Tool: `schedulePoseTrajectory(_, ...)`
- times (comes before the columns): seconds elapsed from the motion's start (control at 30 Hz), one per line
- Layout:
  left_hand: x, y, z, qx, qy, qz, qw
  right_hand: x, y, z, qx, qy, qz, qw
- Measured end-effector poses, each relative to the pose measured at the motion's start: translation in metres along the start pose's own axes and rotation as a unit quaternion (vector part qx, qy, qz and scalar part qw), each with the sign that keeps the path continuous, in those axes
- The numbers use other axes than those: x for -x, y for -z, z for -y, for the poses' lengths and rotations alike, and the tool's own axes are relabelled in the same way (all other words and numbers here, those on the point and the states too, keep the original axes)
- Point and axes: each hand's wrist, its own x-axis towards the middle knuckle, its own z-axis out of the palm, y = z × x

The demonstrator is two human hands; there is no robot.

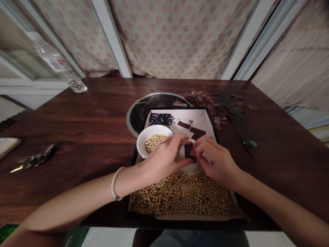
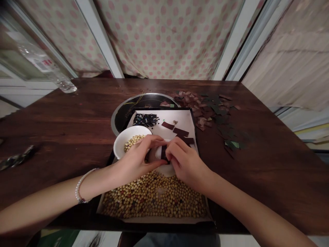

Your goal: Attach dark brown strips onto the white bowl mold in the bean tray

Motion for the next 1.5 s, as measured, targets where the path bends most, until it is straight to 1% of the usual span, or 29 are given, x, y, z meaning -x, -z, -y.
schedulePoseTrajectory(0.13, -0.001, 0.0, 0.0, 0.003, 0.002, -0.002, 1.0, 0.001, -0.002, 0.0, 0.061, 0.018, 0.04, 0.997)
schedulePoseTrajectory(0.33, -0.001, -0.002, 0.0, 0.011, 0.01, 0.0, 1.0, -0.002, 0.0, 0.002, 0.087, 0.031, 0.065, 0.994)
schedulePoseTrajectory(0.4, -0.001, -0.002, 0.0, 0.012, 0.014, -0.006, 1.0, -0.002, 0.002, 0.0, 0.085, 0.027, 0.063, 0.994)
schedulePoseTrajectory(0.53, -0.002, 0.0, -0.001, 0.014, 0.01, -0.008, 1.0, -0.003, 0.005, -0.002, 0.036, 0.023, 0.079, 0.996)
schedulePoseTrajectory(0.67, -0.003, 0.001, -0.002, 0.011, 0.013, -0.001, 1.0, -0.003, 0.005, -0.003, 0.04, 0.033, 0.066, 0.996)
schedulePoseTrajectory(0.8, -0.003, 0.001, -0.002, 0.002, 0.012, 0.002, 1.0, -0.003, 0.004, -0.003, 0.016, 0.032, 0.071, 0.997)
schedulePoseTrajectory(0.93, -0.003, 0.001, -0.002, -0.001, 0.011, 0.005, 1.0, -0.003, 0.002, -0.004, 0.011, 0.028, 0.049, 0.998)
schedulePoseTrajectory(1.0, -0.003, 0.001, -0.002, 0.004, 0.009, 0.007, 1.0, -0.003, 0.003, -0.004, -0.008, 0.035, 0.061, 0.997)
schedulePoseTrajectory(1.1, -0.003, 0.0, -0.001, 0.004, 0.009, 0.001, 1.0, -0.004, 0.004, -0.006, 0.015, 0.031, 0.079, 0.996)
schedulePoseTrajectory(1.2, -0.003, -0.001, -0.001, -0.003, 0.008, -0.004, 1.0, -0.005, 0.006, -0.008, 0.018, 0.024, 0.066, 0.997)
schedulePoseTrajectory(1.27, -0.003, -0.001, -0.002, -0.005, 0.012, -0.005, 1.0, -0.005, 0.006, -0.008, -0.003, 0.014, 0.073, 0.997)
schedulePoseTrajectory(1.33, -0.003, 0.0, -0.002, -0.004, 0.016, -0.004, 1.0, -0.005, 0.007, -0.008, 0.0, 0.003, 0.082, 0.997)
schedulePoseTrajectory(1.4, -0.003, 0.0, -0.003, -0.001, 0.019, 0.002, 1.0, -0.005, 0.007, -0.008, 0.013, 0.002, 0.075, 0.997)
schedulePoseTrajectory(1.5, -0.003, 0.001, -0.003, 0.004, 0.02, 0.01, 1.0, -0.005, 0.007, -0.008, -0.001, 0.01, 0.071, 0.997)
